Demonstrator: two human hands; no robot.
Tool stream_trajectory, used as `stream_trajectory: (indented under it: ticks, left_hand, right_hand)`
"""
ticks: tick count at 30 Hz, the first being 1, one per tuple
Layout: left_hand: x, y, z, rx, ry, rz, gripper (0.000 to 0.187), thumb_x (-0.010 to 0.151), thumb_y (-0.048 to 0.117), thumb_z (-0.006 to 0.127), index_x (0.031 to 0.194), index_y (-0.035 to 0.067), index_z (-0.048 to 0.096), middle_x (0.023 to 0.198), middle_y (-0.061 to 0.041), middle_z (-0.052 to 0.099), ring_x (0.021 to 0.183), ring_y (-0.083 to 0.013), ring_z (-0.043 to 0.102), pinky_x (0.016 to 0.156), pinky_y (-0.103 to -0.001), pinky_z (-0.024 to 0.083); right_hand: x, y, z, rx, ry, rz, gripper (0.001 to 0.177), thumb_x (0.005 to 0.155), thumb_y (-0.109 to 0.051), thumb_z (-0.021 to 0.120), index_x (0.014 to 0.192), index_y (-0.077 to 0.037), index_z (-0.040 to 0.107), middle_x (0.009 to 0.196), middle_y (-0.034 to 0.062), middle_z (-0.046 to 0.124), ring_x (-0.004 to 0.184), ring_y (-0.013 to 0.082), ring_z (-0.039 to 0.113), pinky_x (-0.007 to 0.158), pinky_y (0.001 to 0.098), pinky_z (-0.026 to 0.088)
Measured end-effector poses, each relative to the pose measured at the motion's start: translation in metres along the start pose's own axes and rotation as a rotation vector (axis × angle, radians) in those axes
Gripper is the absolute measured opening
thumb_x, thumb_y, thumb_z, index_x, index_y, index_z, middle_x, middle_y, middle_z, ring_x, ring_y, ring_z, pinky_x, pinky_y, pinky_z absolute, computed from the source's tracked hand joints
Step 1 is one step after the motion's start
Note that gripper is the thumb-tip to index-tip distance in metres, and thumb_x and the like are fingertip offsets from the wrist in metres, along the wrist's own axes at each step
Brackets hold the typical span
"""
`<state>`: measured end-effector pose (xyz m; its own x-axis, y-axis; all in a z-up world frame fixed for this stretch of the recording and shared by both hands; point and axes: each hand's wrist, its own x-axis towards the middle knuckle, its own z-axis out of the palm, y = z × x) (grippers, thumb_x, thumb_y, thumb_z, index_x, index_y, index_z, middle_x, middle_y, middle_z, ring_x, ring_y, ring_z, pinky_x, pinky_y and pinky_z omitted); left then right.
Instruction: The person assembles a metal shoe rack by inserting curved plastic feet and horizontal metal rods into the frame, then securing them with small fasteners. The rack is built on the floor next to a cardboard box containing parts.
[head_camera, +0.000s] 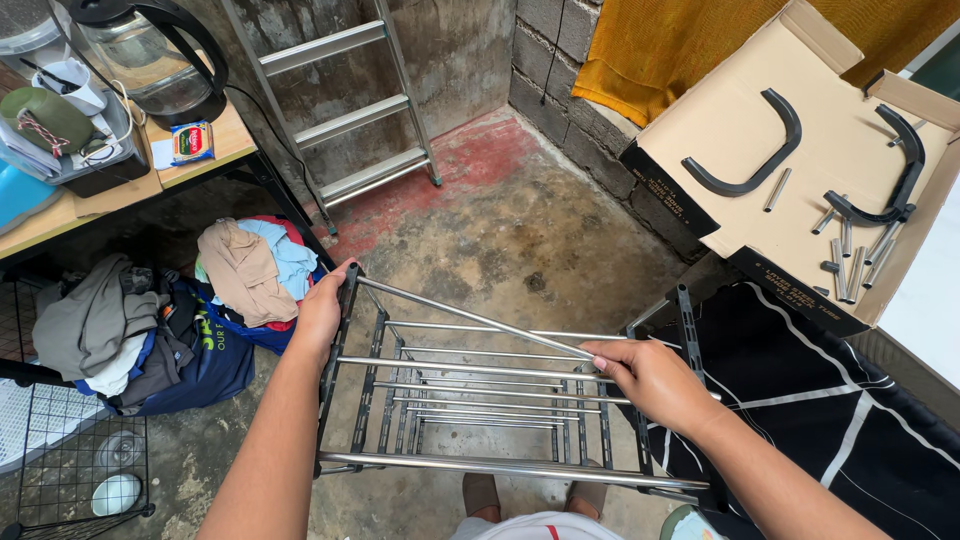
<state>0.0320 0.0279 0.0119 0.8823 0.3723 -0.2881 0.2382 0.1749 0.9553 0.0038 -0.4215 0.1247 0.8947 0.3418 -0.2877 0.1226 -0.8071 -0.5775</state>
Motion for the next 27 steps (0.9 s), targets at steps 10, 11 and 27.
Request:
stream_trajectory:
  ticks: [10, 11, 27]
  left_hand:
    - [-0.0038, 0.0046, 0.0012, 0.004, 0.010, -0.016, 0.046, 0.101, 0.025, 0.042, 0.137, 0.013, 0.066, 0.129, 0.001, 0.070, 0.106, -0.0102, 0.064, 0.093, -0.025, 0.048]
    - [-0.0043, 0.0048, 0.0017, 0.013, 0.015, -0.022, 0.046, 0.101, 0.025, 0.042, 0.138, 0.013, 0.067, 0.128, 0.001, 0.069, 0.105, -0.0107, 0.063, 0.093, -0.025, 0.048]
    - [-0.0068, 0.0070, 0.0028, 0.024, 0.013, -0.019, 0.046, 0.101, 0.024, 0.041, 0.138, 0.012, 0.066, 0.131, -0.001, 0.069, 0.111, -0.0114, 0.063, 0.097, -0.025, 0.046]
  right_hand:
    - [0.0007, -0.0037, -0.0027, -0.015, -0.012, 0.015, 0.032, 0.094, -0.028, 0.061, 0.123, -0.023, 0.074, 0.100, 0.0101, 0.081, 0.083, 0.0269, 0.078, 0.083, 0.0354, 0.058]
    - [0.0005, -0.0032, -0.0019, 0.006, -0.023, 0.029, 0.032, 0.094, -0.028, 0.061, 0.123, -0.022, 0.074, 0.099, 0.0099, 0.081, 0.081, 0.0262, 0.079, 0.083, 0.0349, 0.058]
    - [0.0027, 0.0003, 0.0013, 0.006, -0.016, 0.011, 0.032, 0.093, -0.027, 0.063, 0.122, -0.022, 0.075, 0.098, 0.0096, 0.081, 0.080, 0.0262, 0.078, 0.081, 0.0346, 0.058]
